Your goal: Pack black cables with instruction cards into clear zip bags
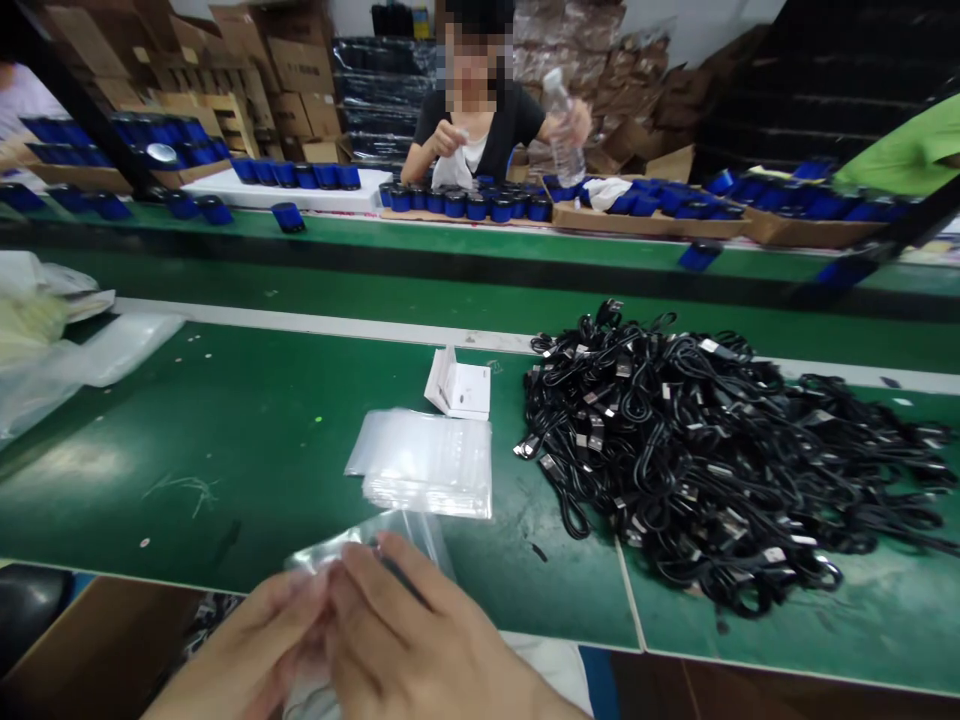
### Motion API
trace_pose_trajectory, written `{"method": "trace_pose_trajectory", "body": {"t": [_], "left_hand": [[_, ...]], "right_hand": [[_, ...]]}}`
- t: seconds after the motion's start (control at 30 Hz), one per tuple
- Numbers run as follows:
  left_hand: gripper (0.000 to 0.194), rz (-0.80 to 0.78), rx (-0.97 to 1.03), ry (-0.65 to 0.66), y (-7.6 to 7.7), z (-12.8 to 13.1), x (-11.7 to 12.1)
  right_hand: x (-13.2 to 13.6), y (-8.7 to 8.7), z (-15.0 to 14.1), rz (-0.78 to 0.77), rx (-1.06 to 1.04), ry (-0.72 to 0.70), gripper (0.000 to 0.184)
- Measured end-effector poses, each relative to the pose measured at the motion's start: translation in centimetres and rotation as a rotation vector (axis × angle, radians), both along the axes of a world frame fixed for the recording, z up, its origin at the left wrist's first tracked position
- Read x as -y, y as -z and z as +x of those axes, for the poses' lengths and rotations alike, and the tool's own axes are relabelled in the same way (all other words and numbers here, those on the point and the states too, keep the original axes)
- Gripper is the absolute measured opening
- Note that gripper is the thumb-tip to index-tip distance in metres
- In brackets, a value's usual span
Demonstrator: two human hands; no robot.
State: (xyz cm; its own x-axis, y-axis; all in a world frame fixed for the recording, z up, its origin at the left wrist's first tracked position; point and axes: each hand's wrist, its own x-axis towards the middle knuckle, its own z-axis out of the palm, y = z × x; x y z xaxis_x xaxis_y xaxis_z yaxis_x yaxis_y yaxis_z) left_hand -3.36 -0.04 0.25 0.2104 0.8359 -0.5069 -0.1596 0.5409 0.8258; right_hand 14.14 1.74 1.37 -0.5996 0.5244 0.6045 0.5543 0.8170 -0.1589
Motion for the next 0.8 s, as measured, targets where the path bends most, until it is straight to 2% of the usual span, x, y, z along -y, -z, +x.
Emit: {"method": "trace_pose_trajectory", "body": {"t": [0.03, 0.07, 0.13, 0.17, 0.23, 0.3, 0.37, 0.4, 0.43, 0.53, 0.57, 0.63, 0.7, 0.8], "left_hand": [[0.037, -0.033, 0.050, -0.007, -0.6, 0.7, -0.9], [0.036, -0.057, 0.057, -0.014, -1.0, 1.1, -1.6], [0.039, -0.065, 0.003, -0.021, -1.4, 1.1, -2.5], [0.041, -0.063, -0.037, -0.015, -1.5, 1.0, -2.7], [0.045, -0.042, -0.117, 0.013, -1.5, 0.7, -2.8], [0.043, -0.010, -0.186, 0.075, -1.4, 0.5, -2.7], [0.039, 0.069, -0.274, 0.148, -1.3, 0.0, -2.8], [0.036, 0.160, -0.350, 0.155, -1.2, -0.3, -2.8], [0.033, 0.291, -0.459, 0.111, -1.2, -0.6, -2.8], [0.019, 0.761, -0.820, -0.153, -1.3, -1.4, -2.4], [0.016, 0.846, -0.861, -0.156, -1.3, -1.3, -2.1], [0.015, 0.831, -0.779, 0.014, -1.4, -0.5, -1.4], [0.017, 0.674, -0.641, 0.144, -1.3, 0.7, -0.9], [0.016, 0.485, -0.560, 0.077, -1.0, 2.3, -0.6]], "right_hand": [[0.5, 0.4, 0.5, -0.042, -0.068, 0.019, 0.028], [0.8, 0.7, 1.1, -0.119, -0.148, 0.068, 0.038], [1.1, 1.2, 2.5, -0.373, -0.333, 0.231, 0.058], [1.2, 1.2, 3.1, -0.549, -0.419, 0.303, 0.059], [1.0, 0.8, 3.9, -0.902, -0.565, 0.360, 0.043], [0.6, 0.2, 4.0, -1.122, -0.619, 0.304, 0.024], [0.1, -0.3, 3.8, -1.189, -0.604, 0.263, 0.022], [0.0, -0.4, 3.7, -1.188, -0.597, 0.268, 0.023], [-0.1, -0.3, 3.5, -1.188, -0.593, 0.281, 0.023], [0.0, 0.3, 3.0, -1.211, -0.620, 0.339, 0.019], [0.1, 0.6, 2.8, -1.223, -0.646, 0.348, 0.019], [0.3, 1.1, 2.1, -1.274, -0.719, 0.343, 0.018], [0.5, 1.5, 1.3, -1.330, -0.795, 0.310, 0.017], [0.8, 1.7, 0.4, -1.403, -0.875, 0.261, 0.019]]}}
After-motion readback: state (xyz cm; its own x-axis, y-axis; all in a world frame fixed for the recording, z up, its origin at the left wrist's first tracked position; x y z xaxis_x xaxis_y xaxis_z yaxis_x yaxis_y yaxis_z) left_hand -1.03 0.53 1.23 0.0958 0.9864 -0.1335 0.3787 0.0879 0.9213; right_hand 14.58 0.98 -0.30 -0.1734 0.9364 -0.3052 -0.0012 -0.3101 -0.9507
